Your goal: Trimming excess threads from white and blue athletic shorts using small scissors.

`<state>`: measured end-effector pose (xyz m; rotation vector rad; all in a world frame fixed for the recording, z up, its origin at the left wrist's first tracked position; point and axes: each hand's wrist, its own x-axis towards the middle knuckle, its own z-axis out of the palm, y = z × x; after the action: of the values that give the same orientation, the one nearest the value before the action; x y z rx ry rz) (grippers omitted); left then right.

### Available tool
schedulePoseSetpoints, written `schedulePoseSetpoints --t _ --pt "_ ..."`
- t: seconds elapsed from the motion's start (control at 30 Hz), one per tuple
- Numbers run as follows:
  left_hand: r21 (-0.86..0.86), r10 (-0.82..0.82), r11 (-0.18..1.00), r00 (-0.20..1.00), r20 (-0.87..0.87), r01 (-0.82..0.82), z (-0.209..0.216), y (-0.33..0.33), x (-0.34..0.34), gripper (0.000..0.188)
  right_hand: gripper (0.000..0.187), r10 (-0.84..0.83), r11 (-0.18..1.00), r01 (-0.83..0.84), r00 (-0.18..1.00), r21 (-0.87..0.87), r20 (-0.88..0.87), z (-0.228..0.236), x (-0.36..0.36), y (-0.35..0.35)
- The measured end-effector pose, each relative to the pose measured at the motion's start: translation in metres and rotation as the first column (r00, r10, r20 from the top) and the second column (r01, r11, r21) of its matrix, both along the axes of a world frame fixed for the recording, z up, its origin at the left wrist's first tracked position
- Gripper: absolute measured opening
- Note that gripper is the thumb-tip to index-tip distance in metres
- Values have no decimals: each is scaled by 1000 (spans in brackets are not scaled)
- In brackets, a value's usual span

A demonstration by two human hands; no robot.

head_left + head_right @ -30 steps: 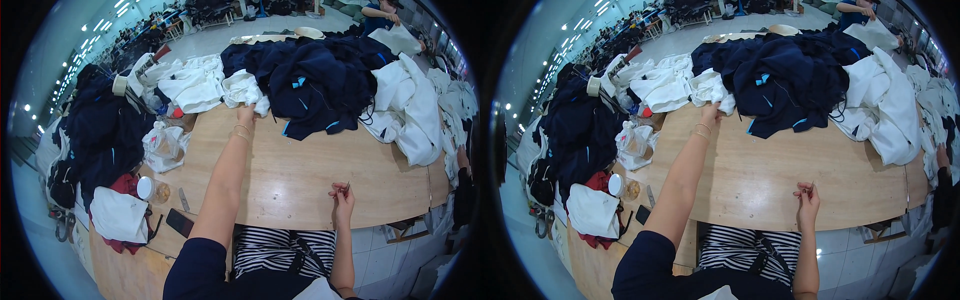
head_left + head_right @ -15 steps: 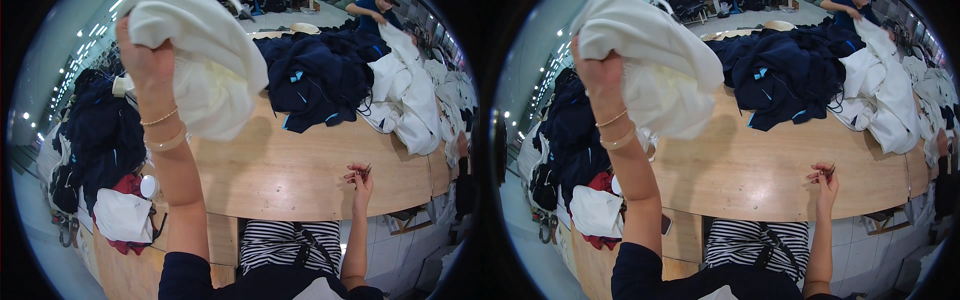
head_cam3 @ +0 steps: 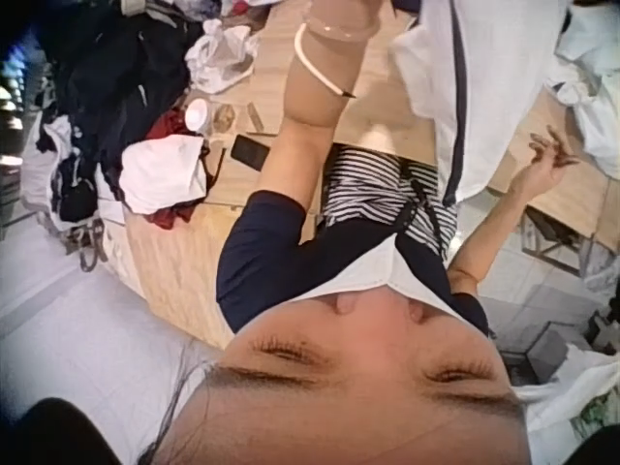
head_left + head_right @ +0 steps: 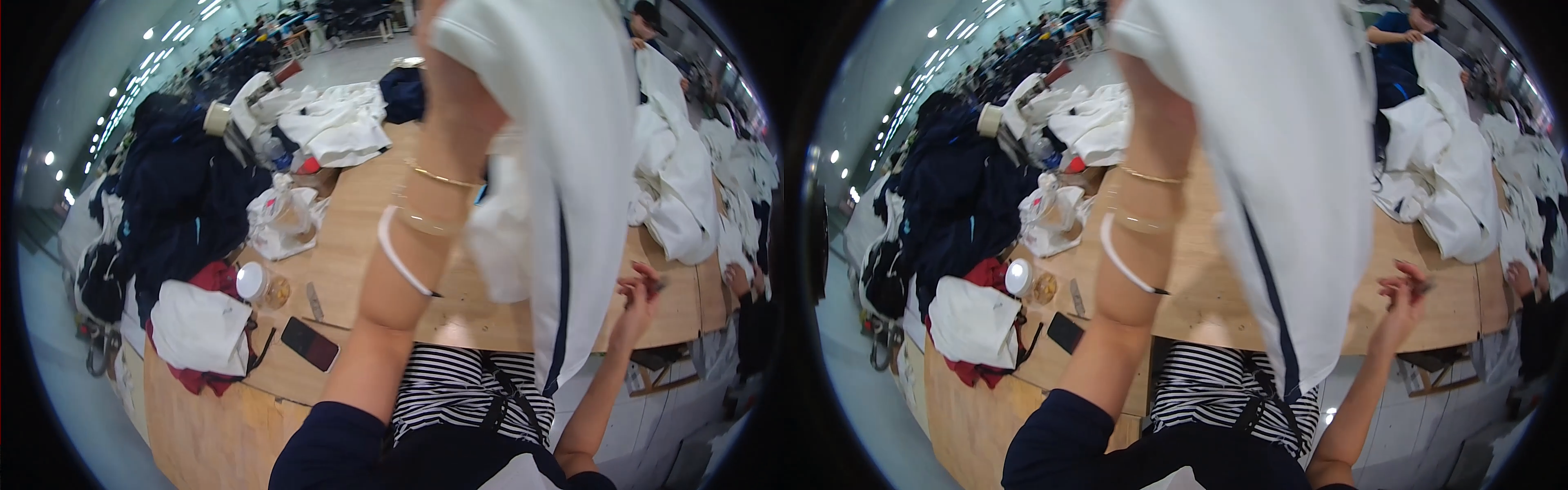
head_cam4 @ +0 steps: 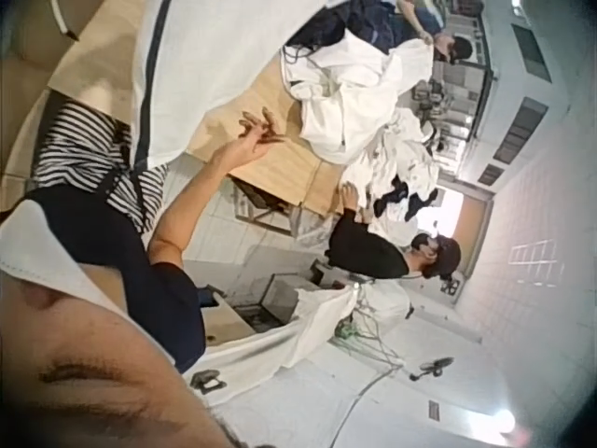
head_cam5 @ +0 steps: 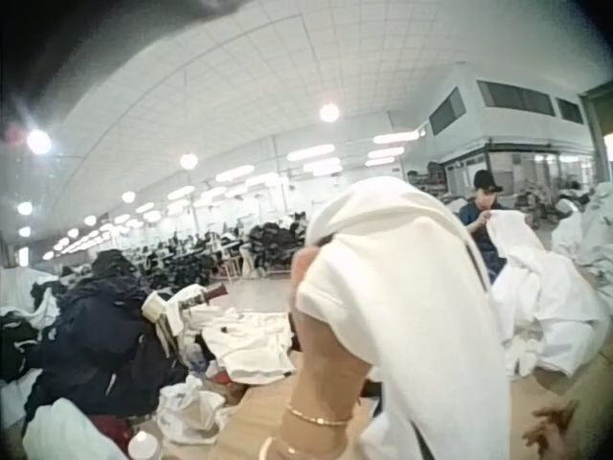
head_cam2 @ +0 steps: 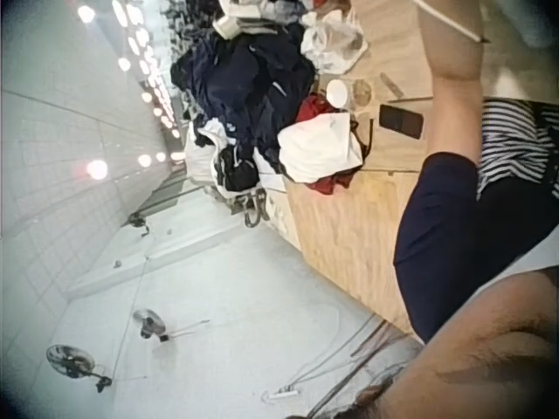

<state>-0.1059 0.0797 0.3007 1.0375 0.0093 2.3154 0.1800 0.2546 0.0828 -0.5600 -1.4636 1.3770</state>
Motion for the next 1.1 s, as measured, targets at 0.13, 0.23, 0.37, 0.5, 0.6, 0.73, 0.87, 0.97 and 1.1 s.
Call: schedulePoseSetpoints --t 0.13,0.23,0.37,0.5,0.6,0.73,0.87,0.97,1.1 --pt "-3 526 848 842 -122 -531 -52 -4 21 23 20 -54 998 52 997 -34 -54 6 16 15" --pt "-39 26 999 981 192 -18 -124 -28 15 32 20 -98 994 96 994 -54 -47 3 16 19" --pt "-728 424 658 894 146 -193 -239 -79 -2 31 21 -66 998 66 998 2 5 1 -4 25" --pt "-746 436 -219 621 -651 -629 -310 -113 -21 35 16 61 990 -71 994 119 86 8 -68 26" --pt "-462 279 -362 379 -882 -810 -328 -114 -52 40 14 233 915 -284 952 287 200 28 -144 5" --pt "-196 35 -489 206 -978 -850 -338 -117 -110 43 15 533 747 -643 733 172 423 47 -256 -47" --pt "-1 -241 -580 173 -955 -815 -358 -106 -144 49 23 509 534 -754 647 382 567 -1 -381 -68" --pt "104 -319 -604 119 -940 -791 -360 -104 -144 53 28 287 409 -735 667 542 688 -43 -463 -85" --pt "158 -315 -633 66 -947 -758 -356 -96 -142 52 32 139 419 -725 646 547 750 -107 -555 -79"
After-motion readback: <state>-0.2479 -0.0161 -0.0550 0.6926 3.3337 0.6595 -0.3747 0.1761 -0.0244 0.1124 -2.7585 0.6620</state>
